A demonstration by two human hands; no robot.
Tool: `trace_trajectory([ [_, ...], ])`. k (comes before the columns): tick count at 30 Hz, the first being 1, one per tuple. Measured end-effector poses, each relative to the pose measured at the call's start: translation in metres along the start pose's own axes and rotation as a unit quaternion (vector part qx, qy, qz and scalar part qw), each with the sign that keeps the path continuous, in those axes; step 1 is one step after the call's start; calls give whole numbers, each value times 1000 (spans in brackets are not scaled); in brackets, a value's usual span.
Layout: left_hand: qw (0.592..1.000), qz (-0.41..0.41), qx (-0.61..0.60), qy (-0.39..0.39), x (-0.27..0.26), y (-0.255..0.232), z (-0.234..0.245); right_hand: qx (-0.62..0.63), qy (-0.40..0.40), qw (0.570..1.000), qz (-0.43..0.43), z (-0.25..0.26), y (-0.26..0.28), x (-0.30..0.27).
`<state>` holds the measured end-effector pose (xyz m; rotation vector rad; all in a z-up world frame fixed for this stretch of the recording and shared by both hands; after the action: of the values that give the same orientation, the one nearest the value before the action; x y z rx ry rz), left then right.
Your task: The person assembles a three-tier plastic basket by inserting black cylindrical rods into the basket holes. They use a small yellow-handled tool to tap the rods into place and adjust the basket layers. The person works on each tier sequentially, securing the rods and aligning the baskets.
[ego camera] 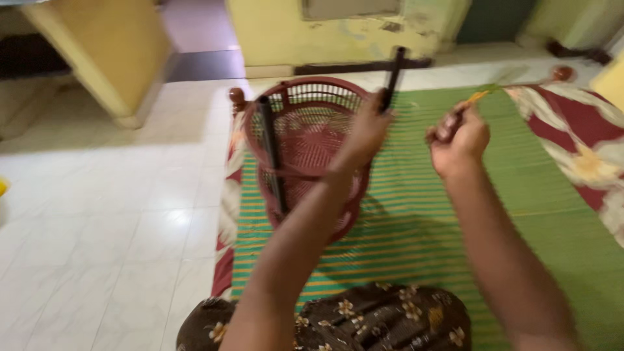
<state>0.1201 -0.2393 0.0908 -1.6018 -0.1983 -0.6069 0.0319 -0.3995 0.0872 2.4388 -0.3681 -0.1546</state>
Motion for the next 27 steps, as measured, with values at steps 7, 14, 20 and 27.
trace_trajectory([
  [7,998,44,-35,0,-11,50,-20,12,-88,990,112,16,21,-3],
  [14,995,85,-46,21,-20,27,-9,172,3,960,220,21,32,17],
  [20,999,-18,41,-18,-16,14,1,-163,158,960,163,-2,8,-23],
  [27,987,-131,87,-14,-20,21,5,-321,-17,942,97,93,8,-56],
])
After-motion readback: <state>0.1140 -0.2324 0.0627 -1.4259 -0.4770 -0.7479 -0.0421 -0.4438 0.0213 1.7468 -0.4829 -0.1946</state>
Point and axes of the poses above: each hand's wrist, its own x-axis towards the middle knuckle, its own z-axis out of the back of the hand, y = z × x, the point moved 6 cm from there along x, towards the middle knuckle, and after that the axes turned 5 degrees about -y, right-handed, at the moved point
